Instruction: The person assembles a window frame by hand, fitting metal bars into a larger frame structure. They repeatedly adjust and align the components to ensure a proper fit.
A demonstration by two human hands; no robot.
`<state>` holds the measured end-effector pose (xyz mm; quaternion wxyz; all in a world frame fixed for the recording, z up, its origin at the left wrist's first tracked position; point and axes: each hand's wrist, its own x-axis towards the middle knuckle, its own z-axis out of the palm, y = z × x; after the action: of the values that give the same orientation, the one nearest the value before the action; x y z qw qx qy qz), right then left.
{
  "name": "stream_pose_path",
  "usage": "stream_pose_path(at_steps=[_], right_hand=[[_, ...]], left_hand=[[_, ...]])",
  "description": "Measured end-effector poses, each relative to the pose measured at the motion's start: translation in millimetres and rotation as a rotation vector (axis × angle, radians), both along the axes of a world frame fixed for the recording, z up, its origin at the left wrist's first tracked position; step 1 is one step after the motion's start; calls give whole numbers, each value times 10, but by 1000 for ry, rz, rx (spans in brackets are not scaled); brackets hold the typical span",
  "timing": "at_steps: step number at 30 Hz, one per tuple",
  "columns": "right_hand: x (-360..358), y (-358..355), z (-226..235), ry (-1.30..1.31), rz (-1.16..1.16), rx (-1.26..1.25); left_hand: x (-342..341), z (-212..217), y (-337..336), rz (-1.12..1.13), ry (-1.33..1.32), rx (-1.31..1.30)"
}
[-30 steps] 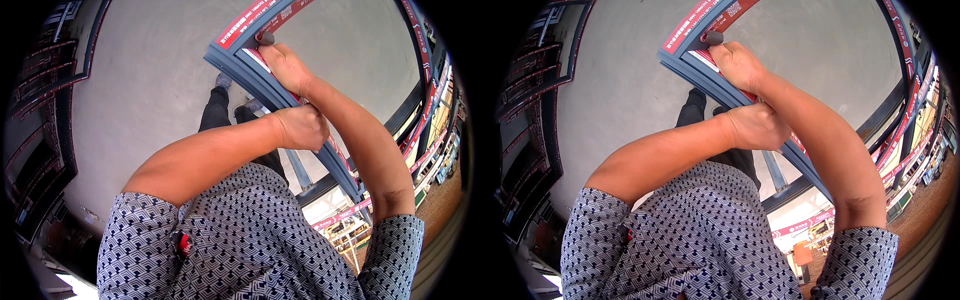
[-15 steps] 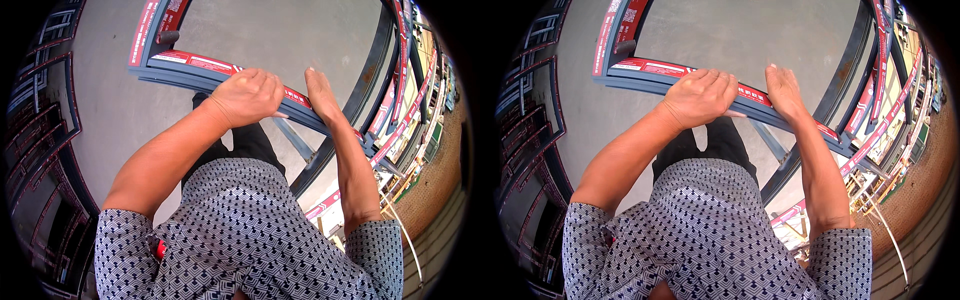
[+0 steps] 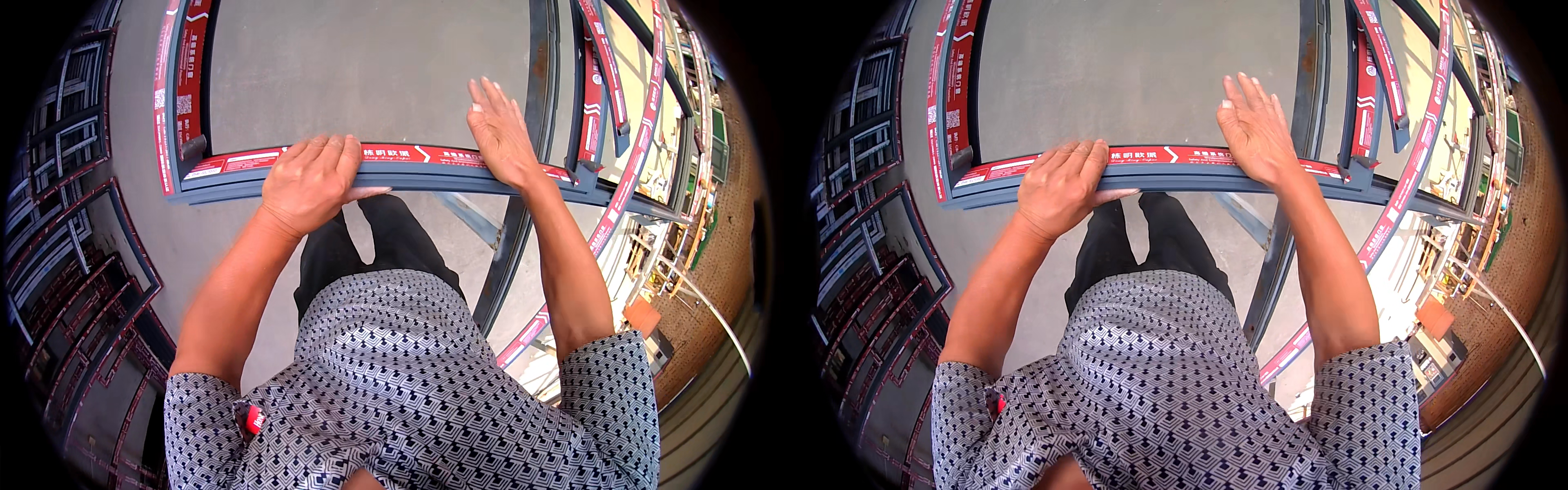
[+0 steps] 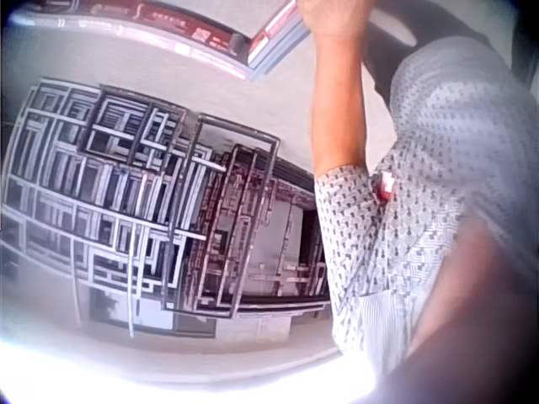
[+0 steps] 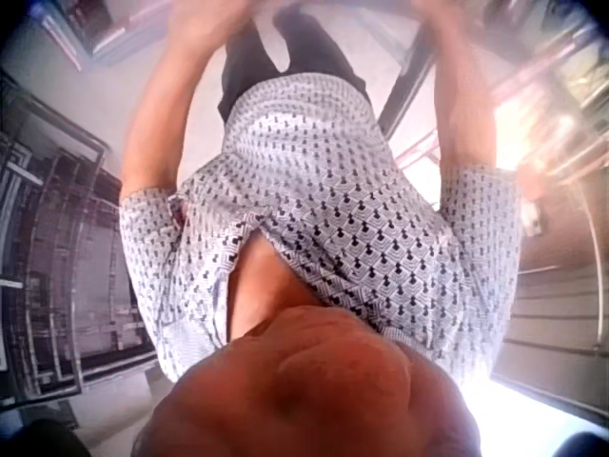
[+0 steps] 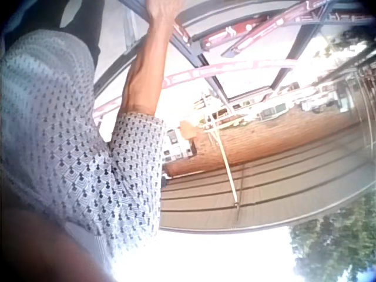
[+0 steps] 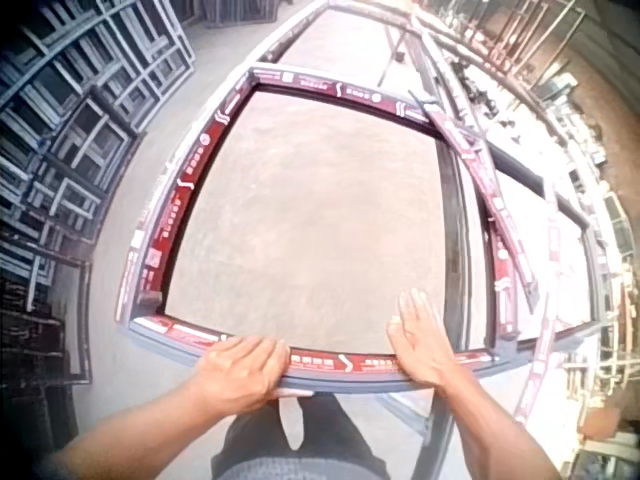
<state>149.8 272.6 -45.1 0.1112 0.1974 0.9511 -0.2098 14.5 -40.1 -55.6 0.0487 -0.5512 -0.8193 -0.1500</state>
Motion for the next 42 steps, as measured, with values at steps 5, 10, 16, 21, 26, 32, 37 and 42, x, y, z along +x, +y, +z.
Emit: stream_pose_path(at_steps=[5,10,16,21,26,32,37,42], right_hand=[[-416,339,512,317,68,241],[-210,462,891,227,-51,158],[353,455,-8,23,-13,64],[486,325,103,68,-93,80],[673,206,283,36,-121,26],[662,191,296,38,-110,17],[634,211,233,8,-101,-13],[650,252,287,-18,-92,-85]], left_hand=[[-16,12,-32,11,19,-46],[31,69,-38,-1,63,-47],[-45,88,31,-32,102,-54],[18,63,-73,2,41,-152],[23,189,47,25,-64,-213],[13,455,218,45,-243,-345],[-46,509,273,47,-352,-415],[-37,539,339,67,-413,-479]])
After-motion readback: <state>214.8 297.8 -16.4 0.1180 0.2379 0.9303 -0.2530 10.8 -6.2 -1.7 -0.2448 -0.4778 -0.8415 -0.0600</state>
